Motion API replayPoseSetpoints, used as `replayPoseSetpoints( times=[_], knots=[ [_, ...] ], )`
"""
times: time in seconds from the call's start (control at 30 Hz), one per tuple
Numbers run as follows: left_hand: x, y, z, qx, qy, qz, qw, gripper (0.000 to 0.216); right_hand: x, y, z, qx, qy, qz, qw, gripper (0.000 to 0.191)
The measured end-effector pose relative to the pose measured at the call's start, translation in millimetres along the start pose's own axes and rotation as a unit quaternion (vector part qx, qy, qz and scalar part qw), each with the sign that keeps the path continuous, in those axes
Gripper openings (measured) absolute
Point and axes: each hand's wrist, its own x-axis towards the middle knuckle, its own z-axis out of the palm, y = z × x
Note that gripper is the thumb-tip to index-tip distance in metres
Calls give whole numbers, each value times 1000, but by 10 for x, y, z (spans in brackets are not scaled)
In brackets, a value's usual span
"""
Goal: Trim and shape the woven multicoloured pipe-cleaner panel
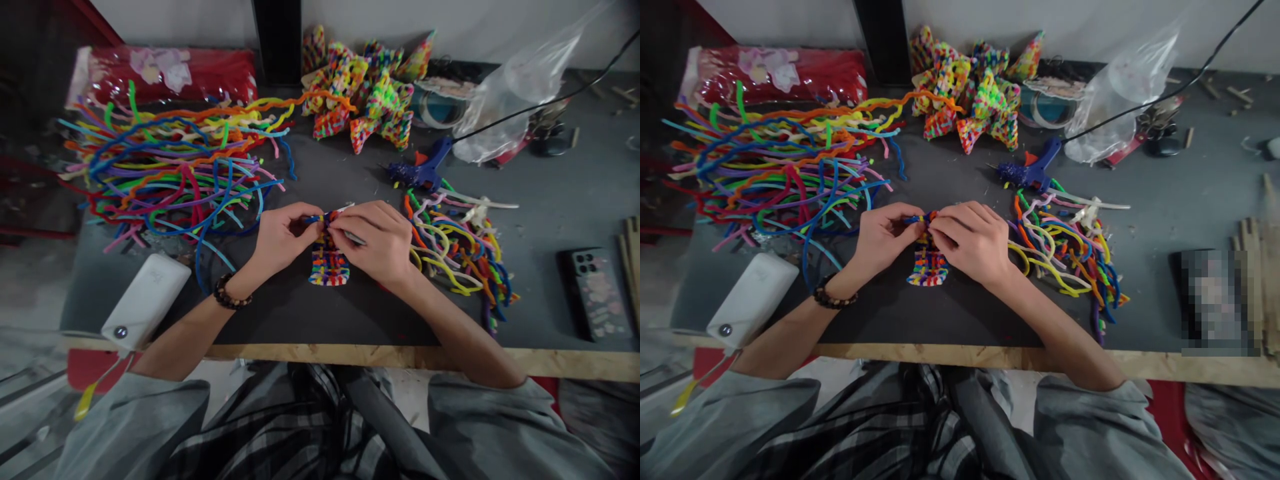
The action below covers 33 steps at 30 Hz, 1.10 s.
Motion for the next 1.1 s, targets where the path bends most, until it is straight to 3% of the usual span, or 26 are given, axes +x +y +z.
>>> replayPoseSetpoints(
  times=[0.2, 0.33, 0.5, 0.8, 0.9, 1.1],
  knots=[
    [3, 27, 8, 3, 7, 10, 1000, 19, 44, -79, -26, 116, 2, 184, 976, 6],
    [3, 53, -3, -2, -5, 9, 1000, 25, 24, -35, -1, 205, -16, 253, 945, 17],
    [7, 48, -16, -31, -37, 0, 999, 27, 37, 7, -29, 227, -65, 248, 940, 7],
    [5, -8, 1, -56, -40, -27, 997, 30, 73, -39, -77, 161, -61, 178, 969, 15],
    [-11, 0, 3, -34, -28, -22, 999, 23, 84, -47, -107, 132, -63, 139, 979, 13],
    [-19, 41, -7, 45, -30, 17, 998, 16, 76, -77, -91, 66, -56, 129, 988, 15]
  ],
)
